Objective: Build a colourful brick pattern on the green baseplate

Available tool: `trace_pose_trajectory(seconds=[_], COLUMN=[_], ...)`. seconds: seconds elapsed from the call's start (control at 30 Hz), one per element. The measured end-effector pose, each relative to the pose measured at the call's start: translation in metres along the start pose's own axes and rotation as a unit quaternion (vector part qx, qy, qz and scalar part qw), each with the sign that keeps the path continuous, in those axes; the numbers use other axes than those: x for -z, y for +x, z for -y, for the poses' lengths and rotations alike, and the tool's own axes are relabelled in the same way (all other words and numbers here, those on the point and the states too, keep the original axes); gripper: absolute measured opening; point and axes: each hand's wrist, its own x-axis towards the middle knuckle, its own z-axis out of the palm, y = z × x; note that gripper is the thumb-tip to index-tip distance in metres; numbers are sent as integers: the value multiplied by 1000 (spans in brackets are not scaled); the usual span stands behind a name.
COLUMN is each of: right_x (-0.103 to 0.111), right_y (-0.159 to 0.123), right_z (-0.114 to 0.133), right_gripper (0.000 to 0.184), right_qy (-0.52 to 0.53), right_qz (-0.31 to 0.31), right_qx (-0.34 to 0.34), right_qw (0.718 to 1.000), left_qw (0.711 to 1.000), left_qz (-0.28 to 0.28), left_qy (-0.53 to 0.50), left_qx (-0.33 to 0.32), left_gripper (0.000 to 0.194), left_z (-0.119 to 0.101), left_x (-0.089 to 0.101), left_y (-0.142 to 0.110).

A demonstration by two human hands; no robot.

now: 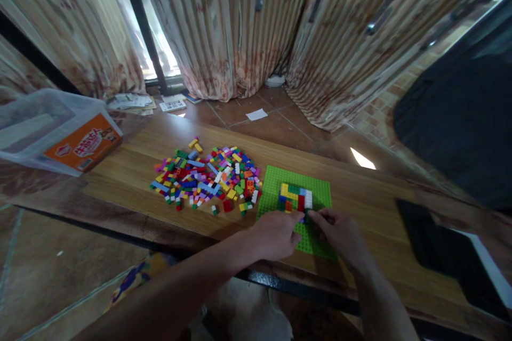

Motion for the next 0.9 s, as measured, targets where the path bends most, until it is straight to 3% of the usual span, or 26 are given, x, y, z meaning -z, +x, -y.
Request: trace_pose_trajectory(seconds=[0.43,0.77,0.9], right_x=[-4,-8,-5], right_y=[2,-3,-3], right_z=[0,4,2], right_gripper=[47,53,54], right_qy=[7,12,73], right_qz=[-10,-2,5], right_qx=[-46,-22,-60], right_qw=[999,1000,996], left_qw=[999,1000,999], left_qz=[0,-3,-1], left_qy=[35,28,31], left_qx=[-15,-10,-11], left_gripper=[49,48,53], left_z=[-4,-3,-1], left_x=[1,0,0], left_y=[-2,-1,-2])
